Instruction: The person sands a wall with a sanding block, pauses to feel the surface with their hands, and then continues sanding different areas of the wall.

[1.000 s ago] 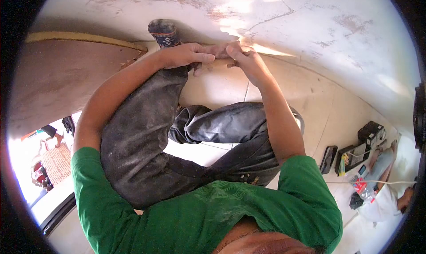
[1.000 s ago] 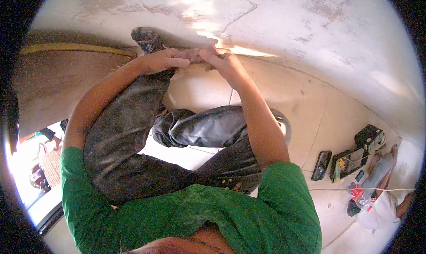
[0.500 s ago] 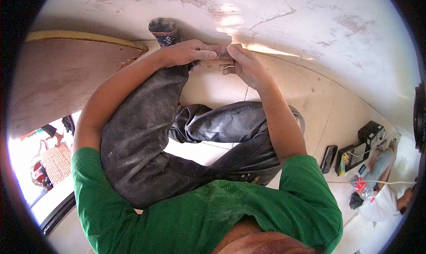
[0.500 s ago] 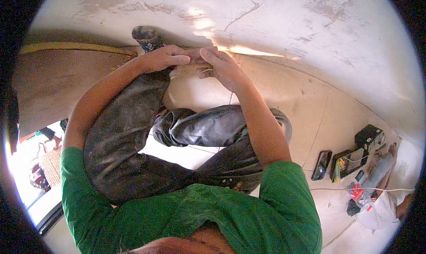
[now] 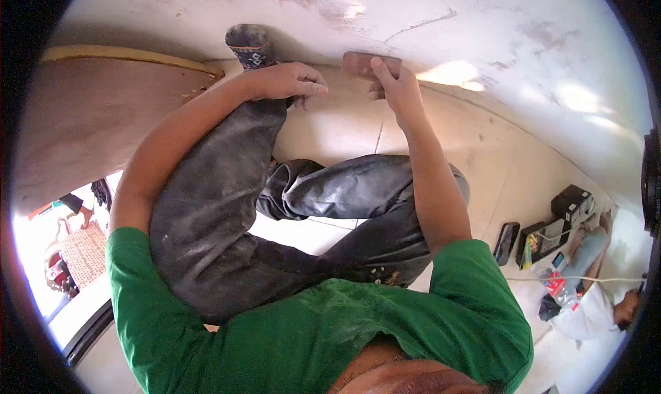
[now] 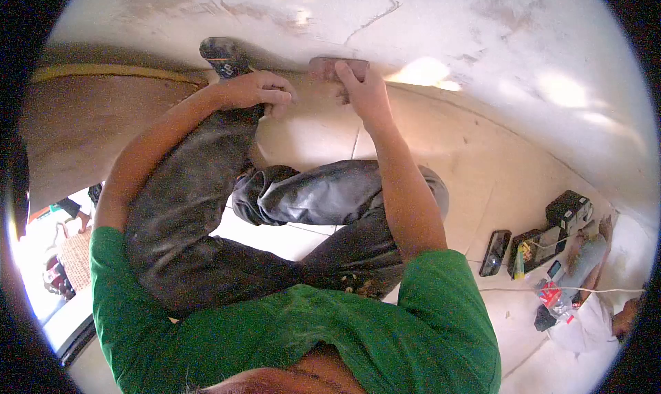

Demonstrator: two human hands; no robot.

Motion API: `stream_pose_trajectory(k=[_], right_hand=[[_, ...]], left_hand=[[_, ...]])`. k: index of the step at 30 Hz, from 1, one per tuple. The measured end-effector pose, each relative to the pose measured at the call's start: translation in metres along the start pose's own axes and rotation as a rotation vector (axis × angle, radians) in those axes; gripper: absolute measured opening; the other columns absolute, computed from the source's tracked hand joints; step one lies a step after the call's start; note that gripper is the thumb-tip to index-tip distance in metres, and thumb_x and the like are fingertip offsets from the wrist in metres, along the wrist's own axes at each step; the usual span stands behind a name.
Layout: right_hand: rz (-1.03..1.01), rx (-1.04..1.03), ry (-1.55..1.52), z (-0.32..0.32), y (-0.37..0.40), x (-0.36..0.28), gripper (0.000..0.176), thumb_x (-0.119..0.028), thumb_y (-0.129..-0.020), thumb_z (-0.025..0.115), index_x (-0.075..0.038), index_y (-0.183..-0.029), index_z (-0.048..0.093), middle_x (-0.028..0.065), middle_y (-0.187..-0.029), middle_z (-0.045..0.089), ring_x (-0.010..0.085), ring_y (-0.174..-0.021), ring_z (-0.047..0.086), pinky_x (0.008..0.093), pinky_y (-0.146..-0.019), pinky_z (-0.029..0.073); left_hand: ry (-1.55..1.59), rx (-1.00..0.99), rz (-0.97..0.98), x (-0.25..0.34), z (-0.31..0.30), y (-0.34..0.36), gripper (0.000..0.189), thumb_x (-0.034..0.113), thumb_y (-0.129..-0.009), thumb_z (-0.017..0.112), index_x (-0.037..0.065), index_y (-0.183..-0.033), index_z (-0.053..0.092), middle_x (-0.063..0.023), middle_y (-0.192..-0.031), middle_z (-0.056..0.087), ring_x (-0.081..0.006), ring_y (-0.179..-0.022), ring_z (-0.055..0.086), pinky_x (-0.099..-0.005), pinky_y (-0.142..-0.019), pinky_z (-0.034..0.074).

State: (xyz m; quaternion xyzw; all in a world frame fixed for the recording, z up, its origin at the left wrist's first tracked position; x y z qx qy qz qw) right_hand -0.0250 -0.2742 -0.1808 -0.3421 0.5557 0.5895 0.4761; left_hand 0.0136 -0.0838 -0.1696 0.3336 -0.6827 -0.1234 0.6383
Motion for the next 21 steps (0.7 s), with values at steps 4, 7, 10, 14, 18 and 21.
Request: stream_pose_trajectory(k=[4,7,10,14,18,21], right_hand=[[-0.057,0.000,0.036,-0.004,-0.005,-0.001,0.039,-0.032,-0.095,0.063,0.005,-0.106,0.064,0.0085,-0.087,0.067,0.0124,-0.062,0.059,0.0267,-0.055,0.050],[-0.135,0.071,0.008,-0.005,0.003,-0.013,0.039,-0.035,-0.093,0.064,0.003,-0.104,0.067,0.0083,-0.084,0.069,0.0131,-0.064,0.063,0.0272,-0.057,0.049],[-0.081,0.028,0.158,-0.001,-0.007,0.002,0.040,-0.036,-0.092,0.065,0.003,-0.104,0.067,0.0091,-0.084,0.069,0.0142,-0.067,0.065,0.0269,-0.059,0.050],[-0.192,0.089,0.089,-0.003,-0.001,-0.015,0.042,-0.036,-0.091,0.066,0.004,-0.104,0.067,0.0094,-0.083,0.070,0.0151,-0.065,0.065,0.0270,-0.058,0.050],[-0.118,0.067,0.249,-0.010,-0.015,0.015,0.043,-0.036,-0.092,0.065,0.005,-0.104,0.066,0.0099,-0.084,0.070,0.0158,-0.065,0.066,0.0276,-0.058,0.051],[-0.154,0.067,0.152,-0.006,-0.011,0.004,0.043,-0.035,-0.093,0.064,0.006,-0.104,0.065,0.0105,-0.084,0.071,0.0156,-0.065,0.067,0.0277,-0.058,0.051]], left_hand=[[0.025,0.033,-0.029,0.003,-0.002,0.003,0.036,0.034,-0.097,0.056,0.001,-0.107,0.063,-0.0034,-0.077,0.062,-0.0113,-0.068,0.058,-0.0263,-0.065,0.047],[0.040,0.047,-0.010,0.003,-0.004,0.003,0.035,0.034,-0.097,0.056,0.001,-0.106,0.063,-0.0033,-0.076,0.062,-0.0115,-0.068,0.058,-0.0263,-0.064,0.047],[0.021,0.054,-0.015,0.001,-0.004,0.001,0.035,0.034,-0.097,0.055,0.000,-0.106,0.063,-0.0036,-0.077,0.062,-0.0116,-0.068,0.058,-0.0265,-0.064,0.048],[-0.011,0.078,-0.036,0.005,-0.006,0.003,0.035,0.033,-0.098,0.054,0.000,-0.106,0.063,-0.0038,-0.076,0.062,-0.0118,-0.067,0.058,-0.0270,-0.064,0.048],[-0.019,0.056,-0.019,-0.002,-0.004,0.002,0.035,0.032,-0.098,0.053,0.000,-0.106,0.063,-0.0041,-0.076,0.062,-0.0122,-0.068,0.058,-0.0271,-0.064,0.048],[-0.003,0.059,-0.035,0.003,-0.004,-0.001,0.034,0.031,-0.098,0.053,0.000,-0.107,0.062,-0.0043,-0.076,0.062,-0.0123,-0.068,0.058,-0.0271,-0.064,0.048]])
Point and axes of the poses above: each hand's wrist, its own y-axis away from the middle knuckle, its own z-axis out of the palm, x = y × z, the point moved 8 cm from there along -y, towards the middle knuckle
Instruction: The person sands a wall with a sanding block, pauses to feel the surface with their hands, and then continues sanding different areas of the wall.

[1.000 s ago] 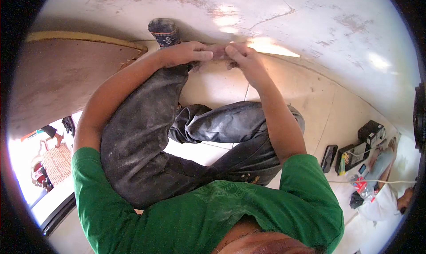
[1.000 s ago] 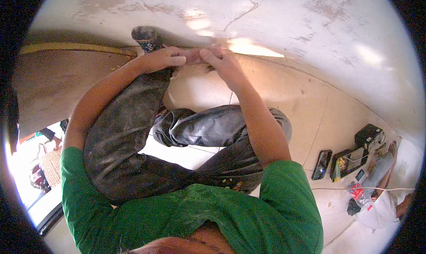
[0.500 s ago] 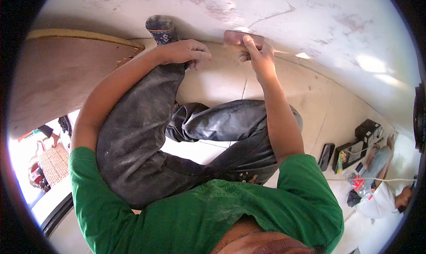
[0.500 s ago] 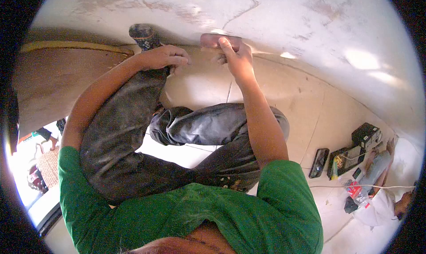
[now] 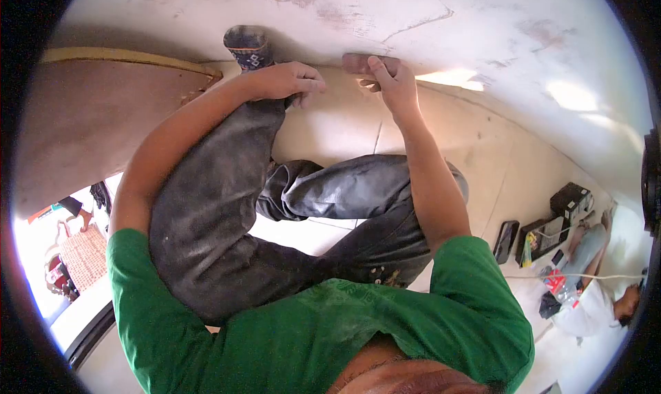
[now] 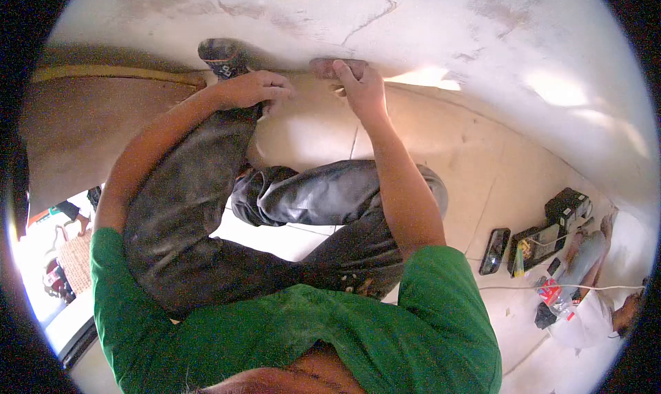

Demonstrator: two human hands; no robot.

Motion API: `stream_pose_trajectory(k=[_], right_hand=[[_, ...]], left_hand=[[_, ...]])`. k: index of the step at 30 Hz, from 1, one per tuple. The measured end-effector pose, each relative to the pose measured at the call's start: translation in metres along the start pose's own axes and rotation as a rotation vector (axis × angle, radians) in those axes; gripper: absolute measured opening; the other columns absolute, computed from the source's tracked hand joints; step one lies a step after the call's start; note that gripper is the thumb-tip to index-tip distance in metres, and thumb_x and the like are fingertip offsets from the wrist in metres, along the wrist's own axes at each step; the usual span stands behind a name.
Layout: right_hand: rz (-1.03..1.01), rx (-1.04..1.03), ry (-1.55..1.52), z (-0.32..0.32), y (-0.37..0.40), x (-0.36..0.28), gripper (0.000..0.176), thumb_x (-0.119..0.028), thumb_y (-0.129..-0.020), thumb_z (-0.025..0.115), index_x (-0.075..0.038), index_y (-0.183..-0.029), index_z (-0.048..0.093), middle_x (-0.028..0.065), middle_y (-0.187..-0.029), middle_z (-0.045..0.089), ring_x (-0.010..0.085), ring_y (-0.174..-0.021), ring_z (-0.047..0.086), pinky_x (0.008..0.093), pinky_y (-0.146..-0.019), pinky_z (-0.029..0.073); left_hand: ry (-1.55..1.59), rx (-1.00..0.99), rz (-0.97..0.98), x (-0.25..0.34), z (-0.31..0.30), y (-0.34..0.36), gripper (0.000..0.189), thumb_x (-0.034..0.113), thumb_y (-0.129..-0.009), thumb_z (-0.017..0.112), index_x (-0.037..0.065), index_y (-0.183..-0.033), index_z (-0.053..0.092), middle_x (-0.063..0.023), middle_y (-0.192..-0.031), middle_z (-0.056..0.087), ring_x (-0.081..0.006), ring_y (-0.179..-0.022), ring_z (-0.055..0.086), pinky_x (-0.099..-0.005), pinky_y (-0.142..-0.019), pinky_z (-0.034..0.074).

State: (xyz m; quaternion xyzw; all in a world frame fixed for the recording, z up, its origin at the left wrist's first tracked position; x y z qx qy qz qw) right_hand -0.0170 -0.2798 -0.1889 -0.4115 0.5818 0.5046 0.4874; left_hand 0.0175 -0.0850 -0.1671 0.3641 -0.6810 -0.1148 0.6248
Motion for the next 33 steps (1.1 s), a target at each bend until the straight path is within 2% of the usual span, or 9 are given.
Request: stream_pose_trajectory(k=[4,7,11,16,19,26,29,30,33], right_hand=[[-0.108,0.041,-0.170,0.003,0.011,-0.031,0.042,-0.035,-0.094,0.063,0.006,-0.105,0.065,0.0114,-0.085,0.071,0.0151,-0.064,0.067,0.0272,-0.056,0.051],[0.023,-0.012,0.120,0.003,0.002,-0.004,0.043,-0.035,-0.094,0.062,0.006,-0.105,0.065,0.0113,-0.084,0.071,0.0149,-0.066,0.067,0.0268,-0.057,0.050],[-0.165,0.082,-0.026,-0.001,0.009,-0.029,0.041,-0.036,-0.093,0.064,0.004,-0.102,0.067,0.0094,-0.081,0.071,0.0145,-0.063,0.066,0.0269,-0.057,0.050],[0.051,-0.017,0.161,0.001,0.001,-0.003,0.040,-0.035,-0.093,0.062,0.004,-0.095,0.070,0.0115,-0.075,0.070,0.0144,-0.061,0.066,0.0281,-0.058,0.050],[-0.160,0.101,0.094,-0.004,0.010,-0.033,0.042,-0.038,-0.092,0.064,0.003,-0.099,0.070,0.0108,-0.077,0.070,0.0145,-0.062,0.065,0.0278,-0.058,0.050],[-0.044,0.015,0.077,-0.001,-0.001,-0.003,0.046,-0.042,-0.091,0.065,0.003,-0.101,0.069,0.0084,-0.075,0.068,0.0137,-0.059,0.060,0.0297,-0.057,0.047],[-0.103,0.105,0.170,-0.007,0.018,-0.049,0.047,-0.043,-0.091,0.065,0.003,-0.099,0.069,0.0095,-0.075,0.068,0.0133,-0.059,0.061,0.0298,-0.057,0.047],[-0.084,0.023,0.006,-0.005,0.008,-0.032,0.049,-0.045,-0.090,0.065,0.004,-0.097,0.068,0.0102,-0.073,0.067,0.0131,-0.060,0.061,0.0298,-0.059,0.047],[-0.032,0.039,0.164,-0.001,-0.002,0.007,0.049,-0.044,-0.090,0.065,0.004,-0.096,0.068,0.0066,-0.067,0.063,0.0119,-0.058,0.056,0.0298,-0.058,0.046]], left_hand=[[-0.045,0.023,0.072,0.000,-0.004,0.003,0.032,0.029,-0.098,0.052,0.000,-0.108,0.062,-0.0046,-0.076,0.062,-0.0126,-0.068,0.059,-0.0271,-0.065,0.048],[-0.005,0.005,-0.005,0.006,-0.002,0.006,0.031,0.028,-0.098,0.052,-0.001,-0.108,0.062,-0.0050,-0.076,0.063,-0.0129,-0.069,0.059,-0.0272,-0.065,0.049],[-0.076,0.012,0.038,-0.001,-0.005,-0.001,0.035,0.031,-0.099,0.049,0.000,-0.110,0.062,-0.0058,-0.079,0.063,-0.0124,-0.069,0.060,-0.0281,-0.065,0.051],[-0.017,0.008,0.000,-0.003,-0.004,0.001,0.032,0.029,-0.098,0.052,0.000,-0.106,0.063,-0.0054,-0.076,0.063,-0.0127,-0.067,0.060,-0.0271,-0.065,0.049],[-0.073,0.052,0.029,-0.005,-0.004,-0.002,0.032,0.029,-0.098,0.051,0.001,-0.106,0.063,-0.0055,-0.076,0.064,-0.0125,-0.067,0.060,-0.0271,-0.064,0.049],[-0.085,0.022,0.140,-0.007,-0.007,-0.004,0.032,0.030,-0.098,0.053,0.000,-0.106,0.062,-0.0050,-0.075,0.063,-0.0123,-0.068,0.060,-0.0271,-0.064,0.049],[-0.047,0.022,0.044,-0.003,-0.005,-0.001,0.032,0.030,-0.098,0.053,0.000,-0.106,0.062,-0.0047,-0.075,0.062,-0.0122,-0.068,0.060,-0.0269,-0.064,0.049],[-0.045,0.016,0.074,-0.004,-0.007,-0.002,0.032,0.029,-0.098,0.053,0.000,-0.107,0.062,-0.0047,-0.075,0.062,-0.0122,-0.068,0.060,-0.0269,-0.065,0.049],[-0.024,0.002,0.049,-0.004,-0.005,-0.001,0.032,0.029,-0.098,0.052,0.000,-0.107,0.062,-0.0046,-0.076,0.062,-0.0123,-0.068,0.060,-0.0270,-0.065,0.049]])
Point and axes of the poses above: each hand's wrist, its own y-axis away from the middle knuckle, its own z-axis out of the palm, x = y × z, the point moved 8 cm from there along -y, towards the middle knuckle
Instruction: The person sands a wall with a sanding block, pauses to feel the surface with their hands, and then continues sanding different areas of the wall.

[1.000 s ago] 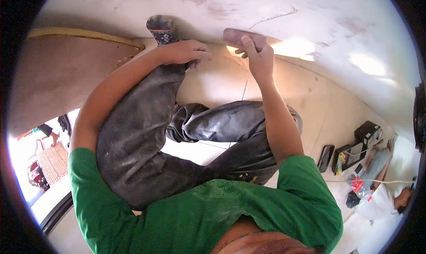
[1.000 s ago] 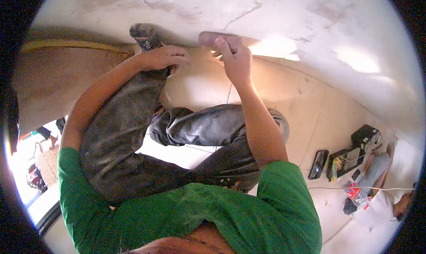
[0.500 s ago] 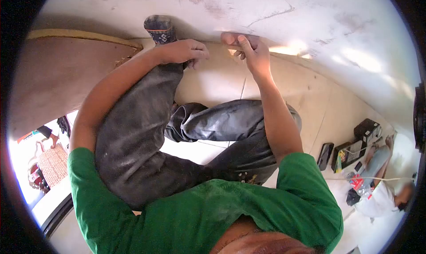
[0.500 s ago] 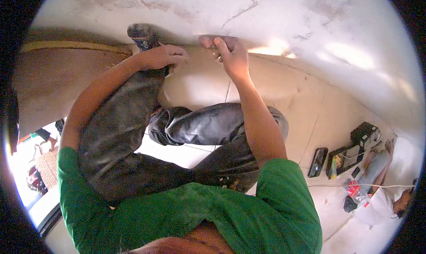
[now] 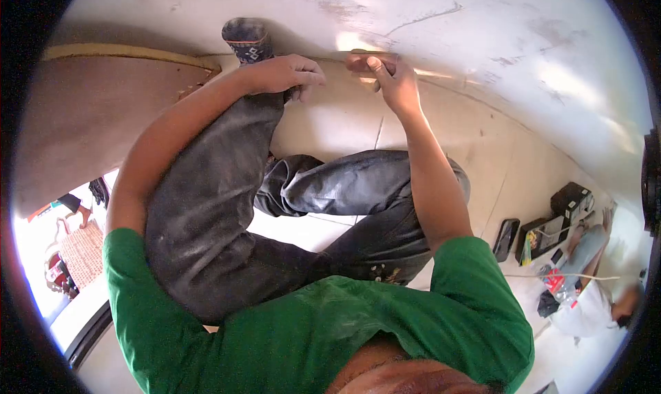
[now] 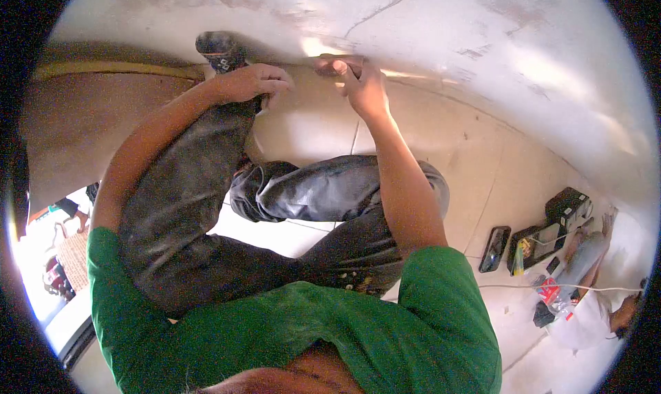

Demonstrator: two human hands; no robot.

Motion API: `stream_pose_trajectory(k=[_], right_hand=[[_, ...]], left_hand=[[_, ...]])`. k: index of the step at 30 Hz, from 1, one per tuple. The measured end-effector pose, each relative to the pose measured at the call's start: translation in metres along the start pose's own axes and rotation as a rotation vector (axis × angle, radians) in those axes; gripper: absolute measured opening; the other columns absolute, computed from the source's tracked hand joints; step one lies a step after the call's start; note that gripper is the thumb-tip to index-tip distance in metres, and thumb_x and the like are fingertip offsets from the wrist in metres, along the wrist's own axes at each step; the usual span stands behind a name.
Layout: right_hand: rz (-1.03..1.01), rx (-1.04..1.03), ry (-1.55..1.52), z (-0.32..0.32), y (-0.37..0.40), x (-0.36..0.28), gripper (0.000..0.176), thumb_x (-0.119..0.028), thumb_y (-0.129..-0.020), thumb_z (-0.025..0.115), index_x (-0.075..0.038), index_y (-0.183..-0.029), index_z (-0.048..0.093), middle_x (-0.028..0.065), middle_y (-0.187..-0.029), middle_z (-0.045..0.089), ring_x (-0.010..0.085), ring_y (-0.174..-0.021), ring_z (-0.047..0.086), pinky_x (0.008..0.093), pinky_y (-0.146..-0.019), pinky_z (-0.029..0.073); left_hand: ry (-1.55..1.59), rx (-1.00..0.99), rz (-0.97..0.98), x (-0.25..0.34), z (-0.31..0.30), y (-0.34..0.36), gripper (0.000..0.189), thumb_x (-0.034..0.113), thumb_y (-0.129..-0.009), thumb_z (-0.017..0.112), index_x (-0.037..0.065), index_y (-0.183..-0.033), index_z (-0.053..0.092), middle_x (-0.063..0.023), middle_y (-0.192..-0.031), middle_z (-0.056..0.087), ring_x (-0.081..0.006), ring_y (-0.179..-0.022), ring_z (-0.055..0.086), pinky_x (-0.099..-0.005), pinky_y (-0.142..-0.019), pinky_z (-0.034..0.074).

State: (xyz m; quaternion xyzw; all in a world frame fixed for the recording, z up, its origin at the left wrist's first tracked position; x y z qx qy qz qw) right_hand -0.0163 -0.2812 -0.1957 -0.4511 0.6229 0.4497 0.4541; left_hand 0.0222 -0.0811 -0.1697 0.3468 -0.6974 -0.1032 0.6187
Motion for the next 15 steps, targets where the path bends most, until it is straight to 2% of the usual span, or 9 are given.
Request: stream_pose_trajectory(k=[5,8,9,12,15], right_hand=[[-0.040,0.048,-0.043,-0.015,0.007,-0.034,0.047,-0.045,-0.089,0.065,0.001,-0.095,0.070,0.0115,-0.067,0.066,0.0190,-0.060,0.063,0.0335,-0.061,0.047],[-0.021,-0.007,0.062,0.001,-0.007,0.010,0.043,-0.043,-0.091,0.063,0.000,-0.095,0.071,0.0097,-0.067,0.066,0.0150,-0.060,0.061,0.0323,-0.059,0.047],[-0.027,-0.008,0.161,-0.003,-0.004,-0.001,0.042,-0.043,-0.092,0.061,-0.001,-0.094,0.071,0.0114,-0.069,0.068,0.0165,-0.059,0.061,0.0335,-0.060,0.048],[-0.135,0.122,-0.059,-0.011,0.009,-0.038,0.042,-0.043,-0.092,0.059,-0.002,-0.097,0.071,0.0144,-0.071,0.068,0.0207,-0.059,0.062,0.0367,-0.063,0.049],[-0.118,-0.039,-0.070,-0.007,0.012,-0.056,0.043,-0.043,-0.092,0.060,-0.002,-0.102,0.070,0.0150,-0.070,0.067,0.0215,-0.059,0.062,0.0373,-0.062,0.050]], left_hand=[[-0.022,0.033,-0.034,0.001,0.001,0.002,0.032,0.029,-0.098,0.052,0.000,-0.107,0.062,-0.0045,-0.076,0.062,-0.0125,-0.068,0.059,-0.0272,-0.064,0.049],[0.030,0.000,-0.011,0.005,0.000,0.002,0.032,0.029,-0.098,0.053,0.000,-0.108,0.062,-0.0042,-0.076,0.062,-0.0125,-0.068,0.059,-0.0273,-0.064,0.049],[0.037,-0.005,-0.021,0.006,0.001,0.003,0.032,0.029,-0.098,0.053,0.000,-0.108,0.062,-0.0042,-0.076,0.062,-0.0126,-0.068,0.059,-0.0273,-0.064,0.049],[0.019,0.007,-0.034,0.005,0.001,0.001,0.031,0.029,-0.098,0.052,0.000,-0.107,0.062,-0.0042,-0.076,0.062,-0.0127,-0.068,0.059,-0.0271,-0.065,0.049],[0.024,0.009,-0.023,0.002,0.002,0.004,0.031,0.029,-0.098,0.052,0.001,-0.106,0.062,-0.0041,-0.076,0.062,-0.0124,-0.068,0.059,-0.0267,-0.065,0.049]])
Point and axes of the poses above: each hand's wrist, its own y-axis away from the middle knuckle, its own z-axis out of the palm, x = y × z, the point moved 8 cm from there along -y, towards the middle knuckle
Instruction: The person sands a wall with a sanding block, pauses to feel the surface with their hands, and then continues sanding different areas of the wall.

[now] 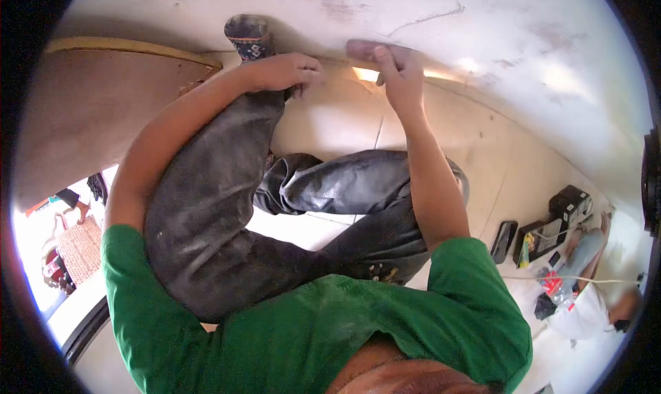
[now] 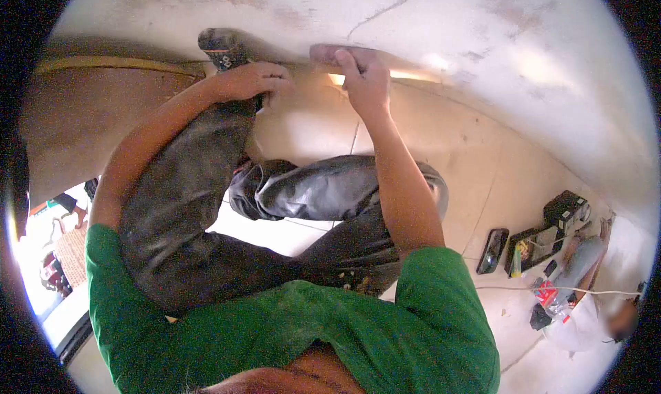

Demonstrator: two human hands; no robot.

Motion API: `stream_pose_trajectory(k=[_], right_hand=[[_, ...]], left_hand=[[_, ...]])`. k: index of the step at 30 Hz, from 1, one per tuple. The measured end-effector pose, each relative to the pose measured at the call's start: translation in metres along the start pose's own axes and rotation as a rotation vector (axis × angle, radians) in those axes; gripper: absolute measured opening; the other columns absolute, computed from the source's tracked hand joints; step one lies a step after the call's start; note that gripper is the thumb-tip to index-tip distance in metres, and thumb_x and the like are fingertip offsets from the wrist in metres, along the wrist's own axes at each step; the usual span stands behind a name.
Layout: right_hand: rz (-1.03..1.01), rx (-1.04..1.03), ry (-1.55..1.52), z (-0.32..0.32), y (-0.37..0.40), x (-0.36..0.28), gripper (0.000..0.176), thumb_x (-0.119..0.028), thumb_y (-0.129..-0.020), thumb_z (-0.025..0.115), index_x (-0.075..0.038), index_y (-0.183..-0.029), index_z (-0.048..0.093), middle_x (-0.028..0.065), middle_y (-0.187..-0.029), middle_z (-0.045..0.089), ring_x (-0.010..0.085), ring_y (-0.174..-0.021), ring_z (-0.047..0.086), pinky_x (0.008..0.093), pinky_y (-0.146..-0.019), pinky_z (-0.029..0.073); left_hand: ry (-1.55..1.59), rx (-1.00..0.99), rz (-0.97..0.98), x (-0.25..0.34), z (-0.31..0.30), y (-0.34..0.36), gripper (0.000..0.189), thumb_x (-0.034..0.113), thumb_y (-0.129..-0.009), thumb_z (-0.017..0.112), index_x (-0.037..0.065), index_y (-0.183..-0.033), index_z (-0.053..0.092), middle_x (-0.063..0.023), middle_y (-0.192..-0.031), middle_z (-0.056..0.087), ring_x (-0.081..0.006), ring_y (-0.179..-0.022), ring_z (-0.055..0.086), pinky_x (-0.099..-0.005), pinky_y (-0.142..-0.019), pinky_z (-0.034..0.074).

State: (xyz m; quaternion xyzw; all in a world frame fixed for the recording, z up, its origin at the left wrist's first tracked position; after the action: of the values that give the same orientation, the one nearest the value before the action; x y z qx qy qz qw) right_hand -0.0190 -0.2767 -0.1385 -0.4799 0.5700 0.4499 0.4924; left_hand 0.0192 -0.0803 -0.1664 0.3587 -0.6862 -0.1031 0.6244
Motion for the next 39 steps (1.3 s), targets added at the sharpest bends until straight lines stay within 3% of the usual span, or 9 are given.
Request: stream_pose_trajectory(k=[3,8,20,23,29,33,35,37,39], right_hand=[[0.075,0.060,0.454,0.001,-0.018,0.096,0.044,-0.042,-0.091,0.061,-0.001,-0.103,0.071,0.0129,-0.070,0.068,0.0177,-0.058,0.061,0.0345,-0.059,0.049],[0.008,0.119,0.023,-0.004,-0.005,0.036,0.047,-0.047,-0.089,0.065,-0.002,-0.102,0.071,0.0120,-0.065,0.065,0.0182,-0.057,0.062,0.0336,-0.059,0.049],[0.120,-0.024,0.312,0.012,-0.014,0.064,0.042,-0.038,-0.091,0.064,0.004,-0.098,0.069,0.0114,-0.073,0.070,0.0187,-0.061,0.066,0.0337,-0.063,0.051],[-0.014,0.109,-0.117,0.012,-0.004,0.022,0.041,-0.040,-0.091,0.064,0.001,-0.100,0.070,0.0133,-0.076,0.070,0.0211,-0.063,0.067,0.0370,-0.065,0.051],[-0.030,0.051,0.257,0.011,-0.016,0.060,0.042,-0.036,-0.093,0.062,0.004,-0.104,0.068,0.0164,-0.084,0.070,0.0159,-0.073,0.064,0.0329,-0.067,0.050],[-0.177,0.049,-0.037,0.009,-0.002,-0.018,0.036,-0.030,-0.096,0.059,0.004,-0.104,0.068,0.0081,-0.089,0.070,0.0131,-0.072,0.062,0.0289,-0.063,0.049],[-0.032,0.076,0.151,0.006,-0.002,0.015,0.043,-0.037,-0.094,0.058,0.003,-0.103,0.069,0.0119,-0.096,0.070,0.0157,-0.073,0.060,0.0288,-0.066,0.049],[0.085,0.021,0.301,0.010,-0.001,0.027,0.039,-0.032,-0.097,0.056,0.003,-0.110,0.066,0.0071,-0.103,0.070,0.0143,-0.073,0.061,0.0277,-0.064,0.048],[0.046,0.029,0.265,0.001,-0.003,0.027,0.041,-0.034,-0.097,0.055,0.002,-0.112,0.065,0.0078,-0.106,0.069,0.0146,-0.075,0.062,0.0269,-0.064,0.048]], left_hand=[[-0.021,-0.005,0.015,0.003,-0.001,-0.002,0.034,0.031,-0.099,0.051,0.000,-0.108,0.061,-0.0056,-0.077,0.063,-0.0135,-0.067,0.061,-0.0286,-0.064,0.051],[-0.071,0.025,0.005,-0.007,0.000,-0.003,0.035,0.032,-0.099,0.050,0.000,-0.108,0.061,-0.0069,-0.077,0.063,-0.0142,-0.066,0.061,-0.0297,-0.064,0.052],[-0.014,0.014,0.000,-0.003,-0.002,-0.004,0.034,0.032,-0.098,0.052,0.000,-0.106,0.061,-0.0074,-0.077,0.063,-0.0138,-0.066,0.061,-0.0292,-0.063,0.051],[-0.106,0.013,0.036,-0.005,-0.006,-0.006,0.034,0.032,-0.097,0.053,0.000,-0.105,0.061,-0.0070,-0.079,0.064,-0.0146,-0.071,0.062,-0.0293,-0.065,0.050],[-0.137,0.039,0.222,-0.013,-0.007,-0.012,0.037,0.035,-0.096,0.055,-0.001,-0.100,0.062,-0.0077,-0.078,0.065,-0.0146,-0.070,0.063,-0.0297,-0.064,0.052],[-0.208,0.028,0.210,-0.012,-0.007,-0.015,0.041,0.038,-0.094,0.056,-0.001,-0.103,0.064,-0.0096,-0.082,0.067,-0.0160,-0.073,0.065,-0.0310,-0.066,0.053],[-0.345,-0.042,0.075,-0.008,-0.004,-0.010,0.041,0.035,-0.099,0.046,-0.001,-0.109,0.062,-0.0181,-0.102,0.064,-0.0254,-0.090,0.061,-0.0394,-0.086,0.046],[-0.276,0.036,0.251,-0.023,-0.007,-0.026,0.042,0.037,-0.097,0.048,-0.001,-0.106,0.063,-0.0177,-0.102,0.065,-0.0263,-0.092,0.061,-0.0396,-0.086,0.046],[-0.272,-0.057,0.078,-0.018,0.000,-0.022,0.044,0.039,-0.096,0.050,-0.002,-0.108,0.063,-0.0172,-0.102,0.066,-0.0270,-0.098,0.062,-0.0390,-0.090,0.045]])
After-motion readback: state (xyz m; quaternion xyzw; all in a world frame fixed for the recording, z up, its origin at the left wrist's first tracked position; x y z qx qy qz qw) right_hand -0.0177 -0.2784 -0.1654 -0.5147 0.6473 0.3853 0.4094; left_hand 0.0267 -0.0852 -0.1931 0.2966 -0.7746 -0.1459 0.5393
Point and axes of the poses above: each hand's wrist, its own y-axis away from the middle knuckle, its own z-axis out of the palm, x = y × z, the point moved 8 cm from there along -y, towards the middle knuckle
